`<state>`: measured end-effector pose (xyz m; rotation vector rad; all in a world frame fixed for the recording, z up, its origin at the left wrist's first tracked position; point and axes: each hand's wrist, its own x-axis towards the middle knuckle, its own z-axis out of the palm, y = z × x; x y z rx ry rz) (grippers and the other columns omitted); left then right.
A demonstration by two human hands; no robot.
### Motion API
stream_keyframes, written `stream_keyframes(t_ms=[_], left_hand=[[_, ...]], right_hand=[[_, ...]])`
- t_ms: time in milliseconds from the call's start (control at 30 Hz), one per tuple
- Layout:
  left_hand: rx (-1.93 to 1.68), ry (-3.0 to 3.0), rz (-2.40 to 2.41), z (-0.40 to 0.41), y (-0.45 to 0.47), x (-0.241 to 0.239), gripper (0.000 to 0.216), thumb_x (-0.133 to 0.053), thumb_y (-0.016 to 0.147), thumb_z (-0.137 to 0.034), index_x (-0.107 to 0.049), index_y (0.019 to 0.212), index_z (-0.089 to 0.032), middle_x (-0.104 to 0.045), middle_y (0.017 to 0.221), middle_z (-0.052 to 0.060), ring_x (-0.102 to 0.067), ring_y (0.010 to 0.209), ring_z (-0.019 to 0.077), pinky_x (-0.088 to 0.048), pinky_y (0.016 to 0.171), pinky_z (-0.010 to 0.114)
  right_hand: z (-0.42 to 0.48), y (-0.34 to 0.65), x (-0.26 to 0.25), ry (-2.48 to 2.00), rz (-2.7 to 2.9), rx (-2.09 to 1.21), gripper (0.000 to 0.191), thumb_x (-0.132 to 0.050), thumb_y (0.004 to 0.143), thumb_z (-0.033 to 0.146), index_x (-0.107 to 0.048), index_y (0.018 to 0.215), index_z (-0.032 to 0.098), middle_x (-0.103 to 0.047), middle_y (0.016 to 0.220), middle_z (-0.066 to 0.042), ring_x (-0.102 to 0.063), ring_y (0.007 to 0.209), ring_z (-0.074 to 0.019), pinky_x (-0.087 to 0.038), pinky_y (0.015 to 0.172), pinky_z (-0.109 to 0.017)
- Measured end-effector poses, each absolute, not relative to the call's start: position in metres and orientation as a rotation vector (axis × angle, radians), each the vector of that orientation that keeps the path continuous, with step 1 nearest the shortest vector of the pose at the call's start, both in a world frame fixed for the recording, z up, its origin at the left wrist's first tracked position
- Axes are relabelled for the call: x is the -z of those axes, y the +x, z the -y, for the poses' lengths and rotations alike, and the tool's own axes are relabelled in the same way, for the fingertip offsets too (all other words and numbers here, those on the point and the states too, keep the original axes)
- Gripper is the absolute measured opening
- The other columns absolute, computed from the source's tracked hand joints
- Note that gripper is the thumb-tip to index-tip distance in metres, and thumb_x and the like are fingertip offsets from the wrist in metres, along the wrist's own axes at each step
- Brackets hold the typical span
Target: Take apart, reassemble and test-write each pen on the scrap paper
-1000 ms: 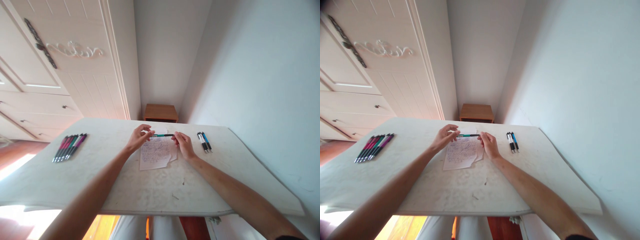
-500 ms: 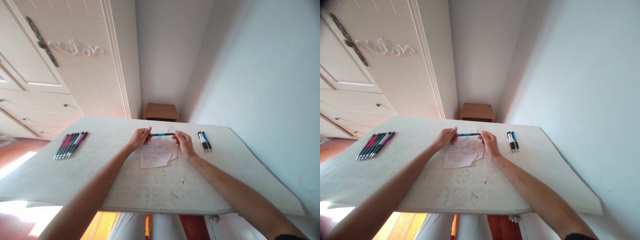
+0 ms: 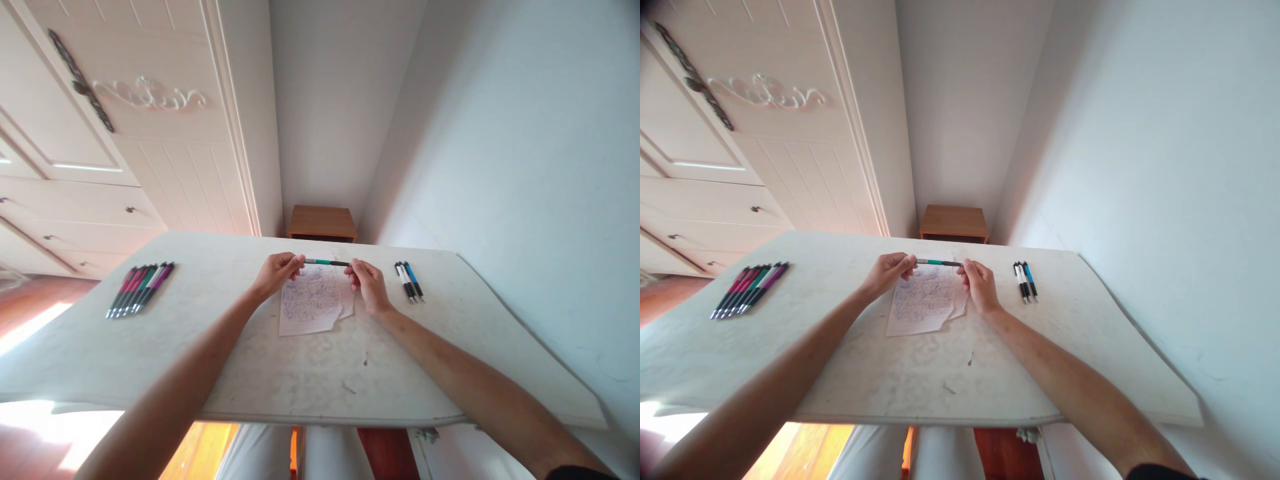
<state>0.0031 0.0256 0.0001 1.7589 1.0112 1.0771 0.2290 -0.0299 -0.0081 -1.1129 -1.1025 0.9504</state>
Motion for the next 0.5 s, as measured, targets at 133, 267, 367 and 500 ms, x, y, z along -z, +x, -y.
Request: stream_keyframes(t_ms=[133,267,367,500], left_hand=[[-1.079,1.710,-0.990,-0.0247,0.0029,0.0013,0.062,-0.046,0.084,-0.070,-0.064,0.068,-0.013,-0.060,0.058,0.005,-0.053,0.048,0.0111,-0.043,0.047,0.022],[-1.141,1.696,-0.928,-0.0232,0.0019,-0.0003,0.056,-0.062,0.079,-0.062,-0.062,0.107,-0.014,-0.065,0.077,0.004,-0.057,0.054,0.0112,-0.047,0.051,0.023],[-1.145,1.718,-0.915,-0.0238,0.0015,-0.0007,0.060,-0.077,0.068,-0.050,-0.059,0.114,-0.016,-0.067,0.086,0.005,-0.059,0.058,0.0117,-0.047,0.052,0.022],[-1.100,1.816,-0.998,-0.0254,0.0016,-0.0009,0.037,-0.070,0.074,-0.051,-0.067,0.081,-0.015,-0.065,0.067,0.003,-0.058,0.055,0.0122,-0.046,0.053,0.022]], right_hand=[[0.0303,0.2290,0.0074,-1.120,1.098,-0.952,0.043,-0.063,0.078,0.058,-0.064,0.065,0.017,-0.050,0.053,0.002,-0.042,0.046,-0.0087,-0.033,0.042,-0.023],[0.0297,0.2296,0.0084,-1.122,1.085,-0.959,0.043,-0.064,0.078,0.057,-0.064,0.065,0.016,-0.050,0.053,0.002,-0.042,0.046,-0.0086,-0.033,0.042,-0.023],[0.0297,0.2295,0.0088,-1.112,1.083,-0.962,0.042,-0.063,0.079,0.056,-0.064,0.065,0.016,-0.050,0.053,0.003,-0.042,0.046,-0.0082,-0.033,0.042,-0.023],[0.0299,0.2289,0.0083,-1.111,1.084,-0.957,0.042,-0.063,0.079,0.056,-0.064,0.065,0.016,-0.050,0.053,0.002,-0.042,0.045,-0.0081,-0.032,0.042,-0.023]])
